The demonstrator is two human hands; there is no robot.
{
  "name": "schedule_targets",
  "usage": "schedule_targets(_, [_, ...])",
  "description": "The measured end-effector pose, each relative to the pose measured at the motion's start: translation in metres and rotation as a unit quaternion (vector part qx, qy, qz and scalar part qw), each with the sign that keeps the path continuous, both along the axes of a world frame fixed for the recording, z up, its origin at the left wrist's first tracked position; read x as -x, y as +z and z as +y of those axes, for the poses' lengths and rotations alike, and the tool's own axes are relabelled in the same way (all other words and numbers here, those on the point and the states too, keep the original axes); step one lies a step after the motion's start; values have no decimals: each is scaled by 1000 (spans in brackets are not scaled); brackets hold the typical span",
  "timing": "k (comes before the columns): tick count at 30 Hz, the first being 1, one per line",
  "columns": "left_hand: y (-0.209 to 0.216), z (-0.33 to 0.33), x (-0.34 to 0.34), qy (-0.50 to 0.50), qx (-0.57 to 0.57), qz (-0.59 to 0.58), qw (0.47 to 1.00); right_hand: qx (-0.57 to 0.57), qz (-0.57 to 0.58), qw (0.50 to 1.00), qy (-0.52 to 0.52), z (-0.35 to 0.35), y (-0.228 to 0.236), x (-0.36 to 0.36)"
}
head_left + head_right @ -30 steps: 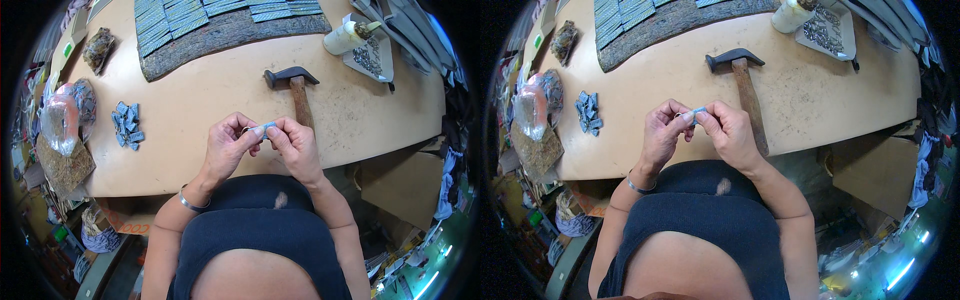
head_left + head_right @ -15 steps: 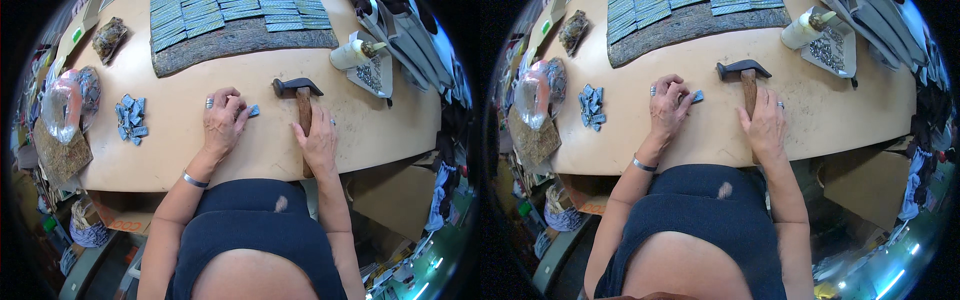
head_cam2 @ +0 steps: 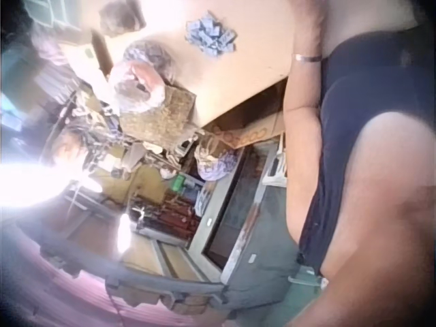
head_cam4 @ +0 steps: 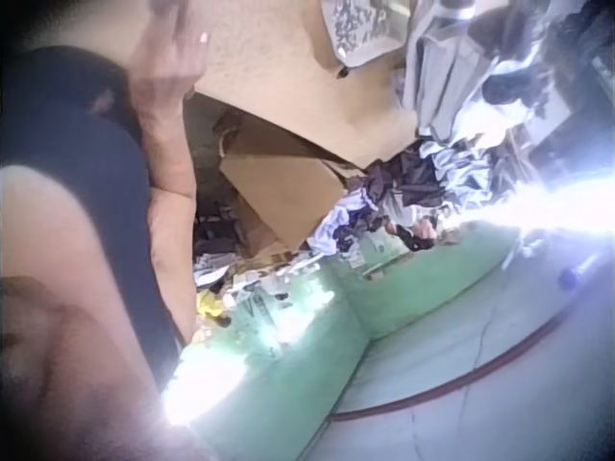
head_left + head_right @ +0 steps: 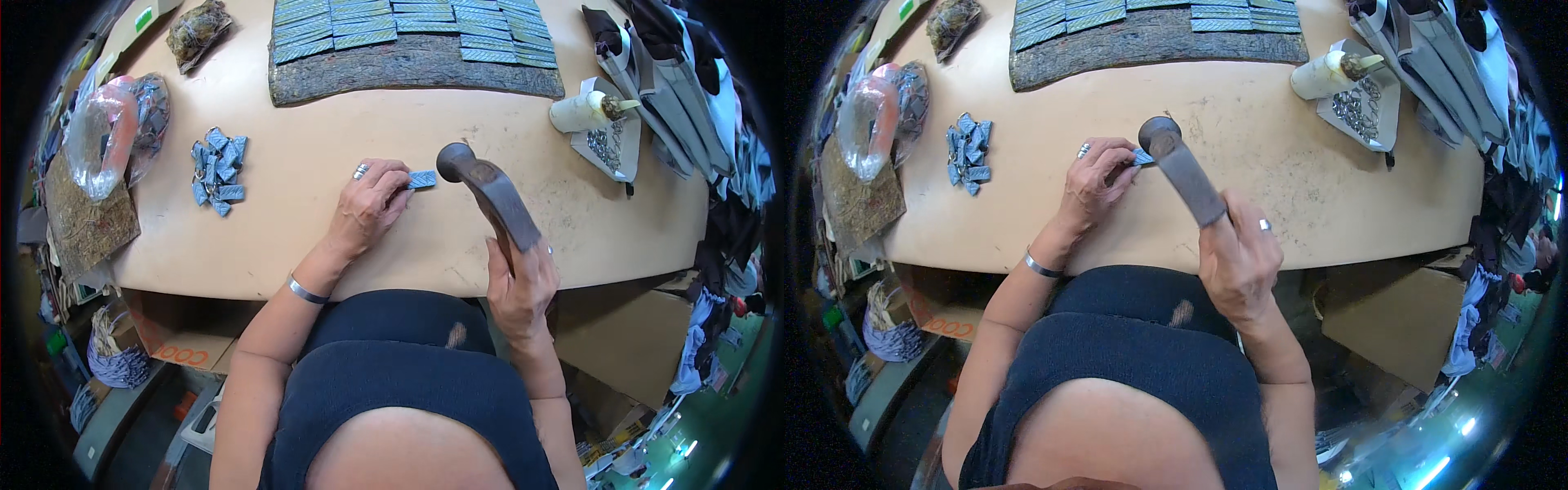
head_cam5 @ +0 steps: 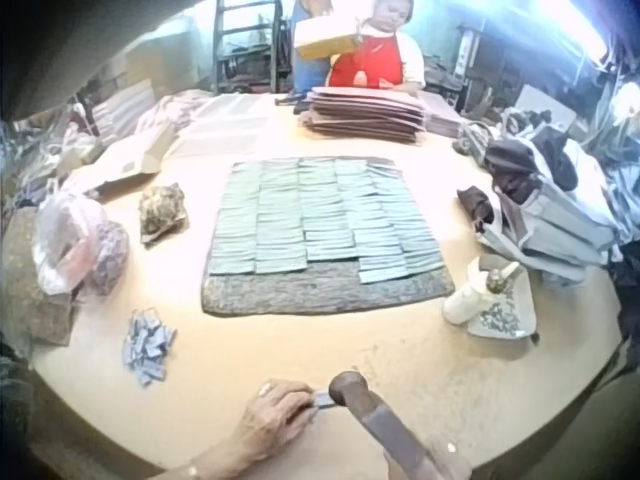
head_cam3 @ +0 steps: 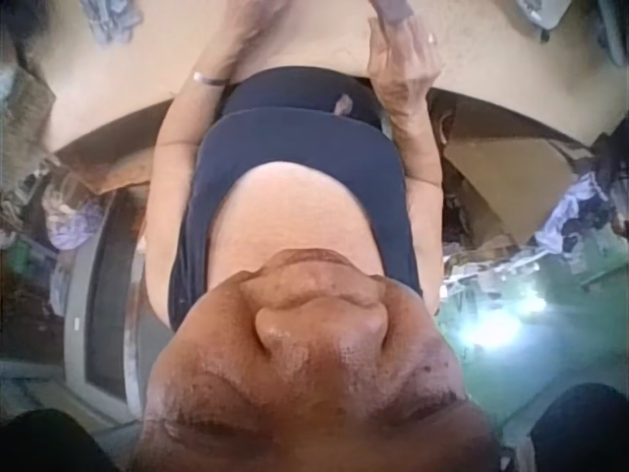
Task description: The person assembles small leather keychains by folding a leather strip through a metal ring and using a hammer to secure the layers together.
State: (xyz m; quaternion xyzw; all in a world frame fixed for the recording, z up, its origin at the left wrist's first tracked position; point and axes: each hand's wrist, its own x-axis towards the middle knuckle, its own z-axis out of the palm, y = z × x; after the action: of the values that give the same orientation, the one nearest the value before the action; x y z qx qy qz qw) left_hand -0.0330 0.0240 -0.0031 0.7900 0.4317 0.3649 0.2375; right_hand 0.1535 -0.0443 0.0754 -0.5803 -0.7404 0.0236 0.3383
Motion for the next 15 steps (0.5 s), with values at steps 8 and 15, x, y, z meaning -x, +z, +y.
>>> schedule_targets(8, [-3,1,2,0,16,-25,1000,33,-8,999,-18,16,-14,12])
schedule_targets(15, [1,1,1,6,13,-20,1000,163,-47,985,-10,21,-13,12])
